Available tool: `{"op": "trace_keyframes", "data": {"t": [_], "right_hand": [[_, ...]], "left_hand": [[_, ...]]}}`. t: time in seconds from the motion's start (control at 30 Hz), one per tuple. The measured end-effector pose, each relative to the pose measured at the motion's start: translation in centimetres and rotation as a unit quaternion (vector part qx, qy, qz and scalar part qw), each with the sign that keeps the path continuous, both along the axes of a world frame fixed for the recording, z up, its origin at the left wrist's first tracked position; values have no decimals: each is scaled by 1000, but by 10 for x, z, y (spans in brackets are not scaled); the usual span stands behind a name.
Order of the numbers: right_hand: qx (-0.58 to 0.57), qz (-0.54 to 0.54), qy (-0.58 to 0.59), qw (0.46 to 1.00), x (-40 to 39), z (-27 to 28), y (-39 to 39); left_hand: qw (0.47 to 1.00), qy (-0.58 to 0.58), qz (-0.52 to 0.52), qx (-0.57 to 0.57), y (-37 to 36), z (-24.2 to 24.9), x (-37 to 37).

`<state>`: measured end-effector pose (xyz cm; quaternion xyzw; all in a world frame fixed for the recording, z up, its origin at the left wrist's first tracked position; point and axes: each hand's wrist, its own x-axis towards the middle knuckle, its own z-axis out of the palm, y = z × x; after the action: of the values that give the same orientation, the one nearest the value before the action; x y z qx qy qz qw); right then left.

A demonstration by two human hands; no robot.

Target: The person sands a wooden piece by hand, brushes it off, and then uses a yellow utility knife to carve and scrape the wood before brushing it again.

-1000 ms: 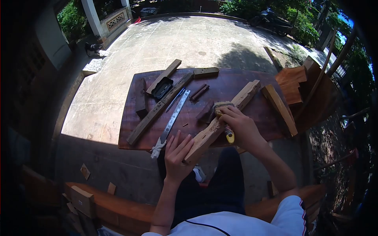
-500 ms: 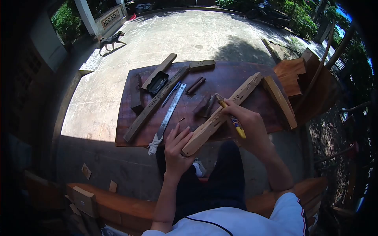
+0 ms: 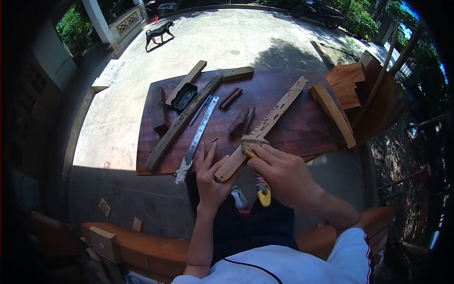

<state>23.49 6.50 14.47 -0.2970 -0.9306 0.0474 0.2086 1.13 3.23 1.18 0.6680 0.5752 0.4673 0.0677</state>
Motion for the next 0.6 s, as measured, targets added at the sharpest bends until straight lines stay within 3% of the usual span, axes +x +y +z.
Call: {"op": "trace_keyframes", "data": {"t": [0.03,0.13,0.2,0.27,0.37,0.5,0.6], "right_hand": [[3,-51,-10,999,3,-3,16],[66,-18,-50,996,-12,-13,-9],[40,66,-35,996,-21,-9,-38],[-23,58,-8,998,-11,4,-22],[2,-68,-31,997,-5,-5,14],[38,88,-28,995,-19,-2,-37],[-54,-22,-15,998,-2,5,0]], "left_hand": [[1000,-6,4,-1,0,0,2],[1000,7,0,3,2,-5,0],[1000,10,-1,-6,1,-7,0],[1000,10,-1,-7,1,-6,-1],[1000,-1,7,-2,-1,-2,3],[1000,3,0,-5,-1,-5,1],[1000,-1,1,-9,0,-4,0]]}}
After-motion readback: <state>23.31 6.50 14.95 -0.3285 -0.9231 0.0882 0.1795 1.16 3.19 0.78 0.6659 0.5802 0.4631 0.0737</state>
